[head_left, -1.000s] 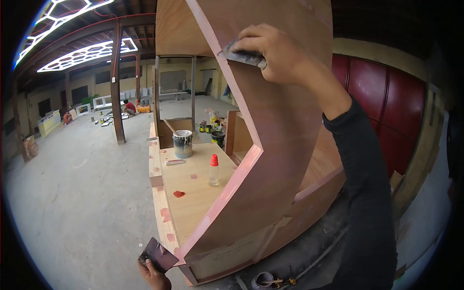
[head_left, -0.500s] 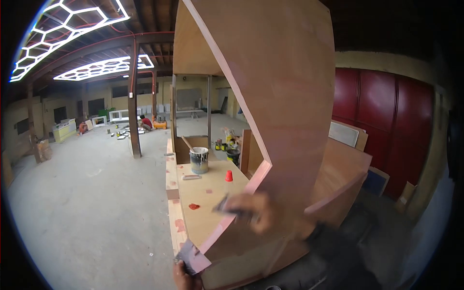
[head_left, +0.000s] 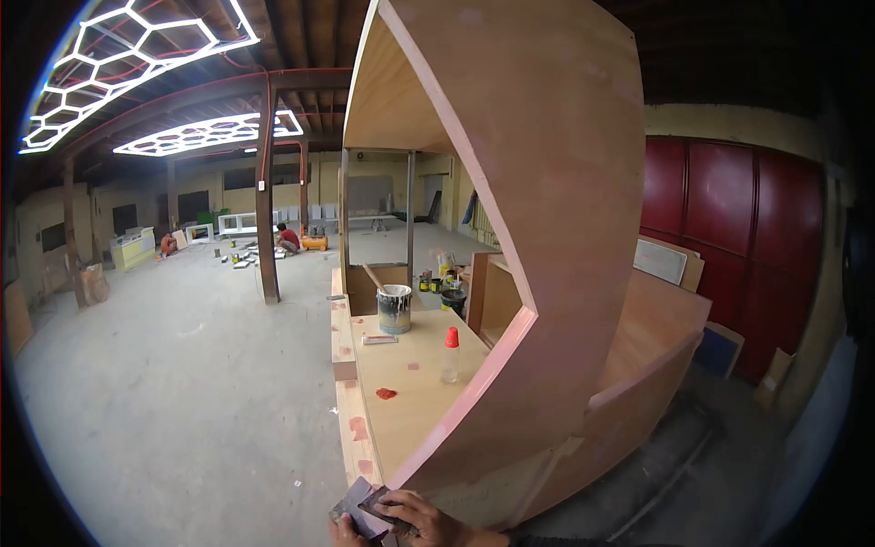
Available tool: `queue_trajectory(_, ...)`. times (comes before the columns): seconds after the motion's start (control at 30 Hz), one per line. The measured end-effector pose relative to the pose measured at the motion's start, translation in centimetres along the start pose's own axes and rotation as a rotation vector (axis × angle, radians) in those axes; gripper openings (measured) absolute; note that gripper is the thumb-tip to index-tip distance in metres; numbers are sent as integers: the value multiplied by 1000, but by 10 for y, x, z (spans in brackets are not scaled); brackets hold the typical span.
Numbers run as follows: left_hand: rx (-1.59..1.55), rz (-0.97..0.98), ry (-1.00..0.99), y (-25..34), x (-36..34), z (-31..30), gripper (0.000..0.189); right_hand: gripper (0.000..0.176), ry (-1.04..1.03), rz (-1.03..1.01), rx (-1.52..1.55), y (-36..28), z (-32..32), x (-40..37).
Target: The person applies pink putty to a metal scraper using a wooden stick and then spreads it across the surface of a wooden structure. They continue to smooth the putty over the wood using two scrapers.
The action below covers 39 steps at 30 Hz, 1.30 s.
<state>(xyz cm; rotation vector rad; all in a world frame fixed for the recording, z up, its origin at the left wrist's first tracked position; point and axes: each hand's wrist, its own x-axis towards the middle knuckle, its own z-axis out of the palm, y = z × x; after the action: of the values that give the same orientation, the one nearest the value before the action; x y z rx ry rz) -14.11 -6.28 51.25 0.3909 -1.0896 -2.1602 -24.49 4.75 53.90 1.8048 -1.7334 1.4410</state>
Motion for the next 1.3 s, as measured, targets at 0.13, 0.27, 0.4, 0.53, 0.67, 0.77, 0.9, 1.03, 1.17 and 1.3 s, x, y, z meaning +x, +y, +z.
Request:
queue_trajectory(0.13, -50, 11, 19, -5, -3, -30, 32, 37, -6, 59, 17, 0, 17, -19)
queue_trajectory(0.27, 143, 398, 116, -5, 3, -35, 26, 40, -279, 171, -25, 32, 10, -50)
queue_trajectory(0.4, 747, 761, 308, 53, 0, -10, 19, 54, -211, 59, -207, 18, -48, -3)
queue_trajectory(0.53, 58, 646, 159, 56, 14, 14, 19, 53, -267, -126, -400, -30, -96, 76)
queue_trajectory(0.67, 155, 681, 172, 44, 19, 28, 22, 56, -307, -285, -523, -39, -96, 102)
queue_trajectory(0.77, 221, 794, 405, 36, 31, 21, 24, 35, -454, -405, -590, -16, -76, 82)
queue_trajectory(0.9, 81, 838, 412, 75, 52, -33, 27, 41, -584, -398, -612, -9, -137, 149)
queue_trajectory(1.03, 14, 773, 361, 72, 55, -54, 27, 44, 110, -787, -966, -48, -246, 295)
queue_trajectory(1.17, 542, 760, 429, 42, 45, -99, 34, 41, 255, -731, -1118, -110, -323, 414)
queue_trajectory(1.3, 581, 554, 494, 43, 28, -86, 48, 36, 257, -621, -1250, -147, -331, 465)
